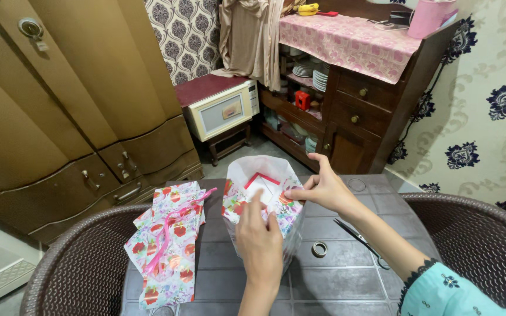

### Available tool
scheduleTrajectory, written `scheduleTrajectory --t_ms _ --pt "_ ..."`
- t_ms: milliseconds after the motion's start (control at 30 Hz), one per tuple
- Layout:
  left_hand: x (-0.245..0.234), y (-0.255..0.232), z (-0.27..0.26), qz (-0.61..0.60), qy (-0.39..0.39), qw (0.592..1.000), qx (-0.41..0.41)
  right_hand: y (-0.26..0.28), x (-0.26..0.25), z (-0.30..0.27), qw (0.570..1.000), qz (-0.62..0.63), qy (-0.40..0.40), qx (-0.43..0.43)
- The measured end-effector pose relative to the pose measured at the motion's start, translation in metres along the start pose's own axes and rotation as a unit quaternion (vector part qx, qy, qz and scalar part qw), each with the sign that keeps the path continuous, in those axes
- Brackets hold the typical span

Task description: The person wraps a rectangular box with floral-patterned wrapping paper, folds the edges, and secures them with clear tape. They use scissors to cut the tape and trim excess paper, then fold the top flaps and add a pink ribbon bow.

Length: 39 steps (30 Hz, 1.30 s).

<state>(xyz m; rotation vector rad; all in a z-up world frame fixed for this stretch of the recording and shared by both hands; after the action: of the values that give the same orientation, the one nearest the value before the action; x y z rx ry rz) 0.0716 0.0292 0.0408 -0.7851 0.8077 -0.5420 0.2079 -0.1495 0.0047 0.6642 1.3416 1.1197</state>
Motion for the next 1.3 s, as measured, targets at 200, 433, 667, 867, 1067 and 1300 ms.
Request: scheduleTrajectory --t_ms 200,433,667,867,1067,1300 --pt "0.020 -0.006 -0.008 0.093 0.062 0.984 0.137 -0.007 -0.002 0.001 1.000 0.001 -0.008 0.017" --pt "0.022 0.000 -0.004 0.136 0.097 0.981 0.099 -0.004 0.017 -0.013 0.990 0.116 0.081 -0.002" --pt "0.020 0.004 -0.002 0.122 0.083 0.988 0.039 -0.004 0.015 -0.009 0.998 0.050 0.030 0.019" --pt "0.020 0.009 0.001 0.132 0.117 0.983 0.046 0.002 0.010 -0.003 0.997 -0.052 -0.053 0.003" --pt "0.020 0.011 -0.002 0.098 0.135 0.983 0.075 -0.008 0.012 0.003 0.999 0.012 -0.034 0.036" --pt "0.019 0.010 -0.002 0.112 0.138 0.981 0.079 0.065 -0.027 -0.015 0.977 0.088 -0.040 -0.189"
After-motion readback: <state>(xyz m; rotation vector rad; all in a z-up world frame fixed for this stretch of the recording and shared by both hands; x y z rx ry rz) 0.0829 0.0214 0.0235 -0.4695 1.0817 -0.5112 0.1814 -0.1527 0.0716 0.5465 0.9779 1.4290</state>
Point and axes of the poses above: each hand's wrist, its own z-axis towards the middle knuckle, its own x-axis out of the palm, y = z × x, the point moved 9 cm from there along z, towards the middle knuckle, and after that the axes turned 7 degrees about -x, right-handed, at the moved point
